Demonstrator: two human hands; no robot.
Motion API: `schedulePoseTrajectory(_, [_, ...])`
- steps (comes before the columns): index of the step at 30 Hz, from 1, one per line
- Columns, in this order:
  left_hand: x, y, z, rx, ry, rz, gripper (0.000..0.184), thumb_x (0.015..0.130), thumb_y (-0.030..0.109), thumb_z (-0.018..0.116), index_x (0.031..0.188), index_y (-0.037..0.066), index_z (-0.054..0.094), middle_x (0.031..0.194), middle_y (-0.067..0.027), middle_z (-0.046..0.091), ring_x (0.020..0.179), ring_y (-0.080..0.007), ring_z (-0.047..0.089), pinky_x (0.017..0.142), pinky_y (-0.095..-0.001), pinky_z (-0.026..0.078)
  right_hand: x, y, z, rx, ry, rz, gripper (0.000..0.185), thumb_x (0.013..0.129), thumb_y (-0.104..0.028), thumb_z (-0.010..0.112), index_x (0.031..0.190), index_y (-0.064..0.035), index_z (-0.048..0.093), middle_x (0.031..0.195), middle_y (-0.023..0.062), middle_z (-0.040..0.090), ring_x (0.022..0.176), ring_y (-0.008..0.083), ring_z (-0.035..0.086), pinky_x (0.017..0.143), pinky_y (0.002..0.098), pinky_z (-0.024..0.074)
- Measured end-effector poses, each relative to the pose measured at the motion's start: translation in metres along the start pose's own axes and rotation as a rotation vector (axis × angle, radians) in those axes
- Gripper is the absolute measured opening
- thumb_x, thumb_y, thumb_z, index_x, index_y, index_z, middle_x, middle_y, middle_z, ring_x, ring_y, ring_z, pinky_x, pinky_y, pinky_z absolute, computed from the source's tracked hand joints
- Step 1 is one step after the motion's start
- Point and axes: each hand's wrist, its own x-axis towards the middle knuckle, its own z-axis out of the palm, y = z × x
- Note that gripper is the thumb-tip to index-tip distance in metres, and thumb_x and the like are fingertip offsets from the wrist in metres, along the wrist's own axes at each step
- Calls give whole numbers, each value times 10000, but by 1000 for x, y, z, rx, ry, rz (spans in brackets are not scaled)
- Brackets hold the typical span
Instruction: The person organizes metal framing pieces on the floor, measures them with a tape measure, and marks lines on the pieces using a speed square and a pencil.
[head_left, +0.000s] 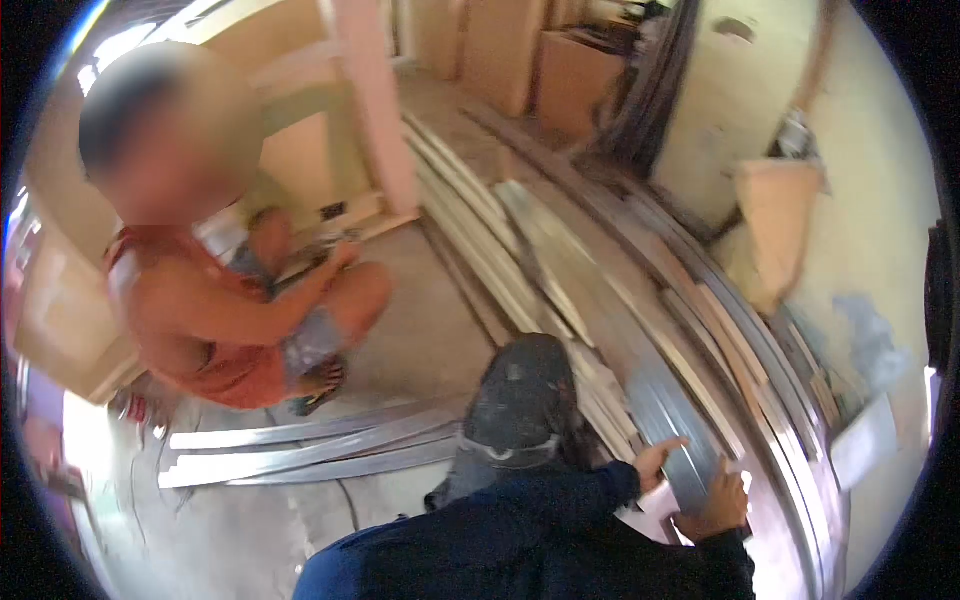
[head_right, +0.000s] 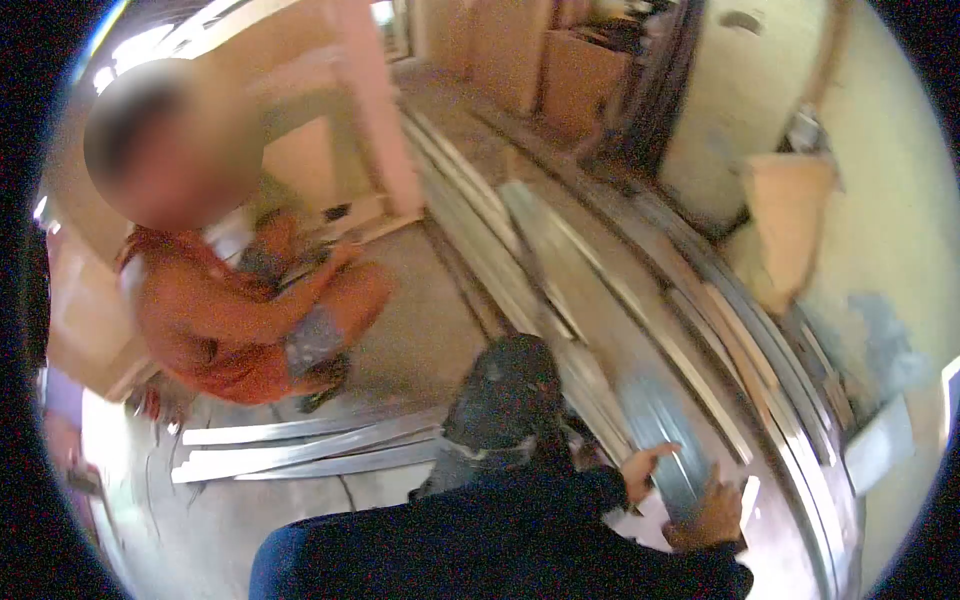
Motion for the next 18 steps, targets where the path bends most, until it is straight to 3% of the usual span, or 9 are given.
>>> schedulePoseTrajectory(2, [5, -5, 1, -174, -211, -192, 340, 824, 219, 633, 1088, 21, 551, 1003, -106, 643, 908, -259, 632, 835, -411, 509, -5, -3, -17, 6, -22, -44, 1200, 448, -376, 814, 1398, -9, 180, 1099, 260, 464, 1007, 402, 512, 875, 467, 441])
schedulePoseTrajectory(4, [5, 12, 9, -188, -147, -152, 314, 814, 216, 647, 1046, 20, 567, 951, -104, 651, 873, -257, 639, 817, -419, 515, -4, -6, -21, 7, -34, -42, 1174, 456, -363, 805, 1396, -16, 192, 1104, 248, 469, 1009, 393, 511, 875, 467, 438])
schedulePoseTrajectory(6, [25, 22, 5, -170, 128, 56, 275, 828, 210, 645, 1014, 20, 576, 917, -113, 649, 821, -255, 644, 796, -420, 523, 0, 0, -13, -16, 65, -77, 1156, 441, -349, 788, 1370, 38, 220, 999, 201, 478, 895, 362, 512, 814, 433, 449])
schedulePoseTrajectory(9, [45, 44, -22, -212, 74, 49, 381, 789, 205, 709, 1085, 20, 554, 1006, -105, 622, 921, -250, 609, 806, -425, 510, 0, 3, -3, 12, 66, -86, 1126, 452, -338, 779, 1363, 40, 235, 986, 203, 472, 901, 363, 502, 828, 429, 440])
schedulePoseTrajectory(13, [71, 26, -44, -233, 41, 119, 387, 783, 210, 727, 1077, 22, 558, 991, -90, 625, 884, -245, 615, 785, -430, 515, 9, 16, 24, 77, -2, -60, 1140, 476, -364, 795, 1387, -4, 214, 1064, 246, 464, 971, 390, 514, 834, 454, 447])
schedulePoseTrajectory(18, [66, 16, -41, -172, 133, 156, 401, 780, 216, 735, 1091, 32, 562, 994, -74, 621, 871, -242, 611, 779, -418, 512, 13, 30, 39, 129, -9, -62, 1133, 482, -373, 795, 1382, 8, 221, 1048, 244, 463, 981, 388, 509, 844, 456, 444])
